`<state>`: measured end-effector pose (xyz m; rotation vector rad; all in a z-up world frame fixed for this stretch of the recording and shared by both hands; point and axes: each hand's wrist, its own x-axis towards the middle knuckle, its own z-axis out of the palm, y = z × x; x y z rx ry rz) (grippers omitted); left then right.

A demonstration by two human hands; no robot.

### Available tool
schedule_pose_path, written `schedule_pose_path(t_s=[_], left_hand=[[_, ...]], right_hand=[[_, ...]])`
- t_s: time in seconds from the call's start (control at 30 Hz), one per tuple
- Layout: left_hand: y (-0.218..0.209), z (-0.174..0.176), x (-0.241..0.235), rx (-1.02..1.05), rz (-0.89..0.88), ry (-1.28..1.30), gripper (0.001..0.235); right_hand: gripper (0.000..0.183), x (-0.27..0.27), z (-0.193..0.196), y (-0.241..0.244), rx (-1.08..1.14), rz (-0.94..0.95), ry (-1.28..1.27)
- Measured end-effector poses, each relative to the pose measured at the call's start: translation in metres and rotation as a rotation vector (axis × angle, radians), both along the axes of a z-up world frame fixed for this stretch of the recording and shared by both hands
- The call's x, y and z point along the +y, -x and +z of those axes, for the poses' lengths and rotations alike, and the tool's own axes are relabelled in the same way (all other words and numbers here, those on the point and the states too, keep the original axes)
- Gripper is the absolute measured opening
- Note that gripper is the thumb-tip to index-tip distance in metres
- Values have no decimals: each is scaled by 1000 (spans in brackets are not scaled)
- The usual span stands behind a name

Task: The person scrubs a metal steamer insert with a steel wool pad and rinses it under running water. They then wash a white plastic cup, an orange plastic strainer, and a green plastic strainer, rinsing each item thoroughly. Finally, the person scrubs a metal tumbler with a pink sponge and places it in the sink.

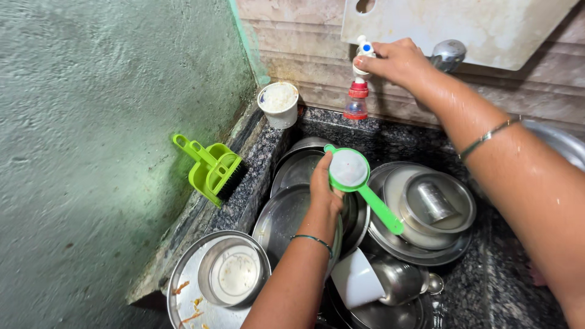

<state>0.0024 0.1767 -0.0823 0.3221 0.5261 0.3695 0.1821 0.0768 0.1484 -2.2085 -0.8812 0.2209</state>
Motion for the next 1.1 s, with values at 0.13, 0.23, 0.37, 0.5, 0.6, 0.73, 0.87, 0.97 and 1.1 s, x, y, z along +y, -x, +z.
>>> schedule_pose_path(t_s=[0.13, 0.23, 0.37, 0.5, 0.6, 0.73, 0.87, 0.97, 1.1], left_hand=[[-18, -3, 9, 117, 1, -6, 30], [-25, -1, 16, 114, -63, -11, 33], [-37, -1, 17, 150, -69, -14, 36], [-50, -8, 15, 122, -33, 28, 38], [-60, -20, 19, 87, -18, 39, 39], [-66, -42, 11, -67, -96, 43, 43], [-66, -50, 6, -180, -164, 84, 41], [-60, -48, 7, -133, -197, 51, 38], [-52, -41, 20, -39, -233, -37, 32]], right_hand=[[28, 34, 13, -3, -137, -54, 63], [39, 16, 21, 11, -789, 76, 63], [38, -3, 0, 21, -1069, 60, -271], [26, -27, -62, 35, -724, -151, -492], [13, -38, -108, 52, -287, -246, -578], [19, -29, -148, 72, 761, -279, -735], [30, -8, -155, 67, 1204, -151, -869], [29, 12, -160, 56, 1318, -163, -938], [32, 22, -176, 53, 1273, -92, -637]])
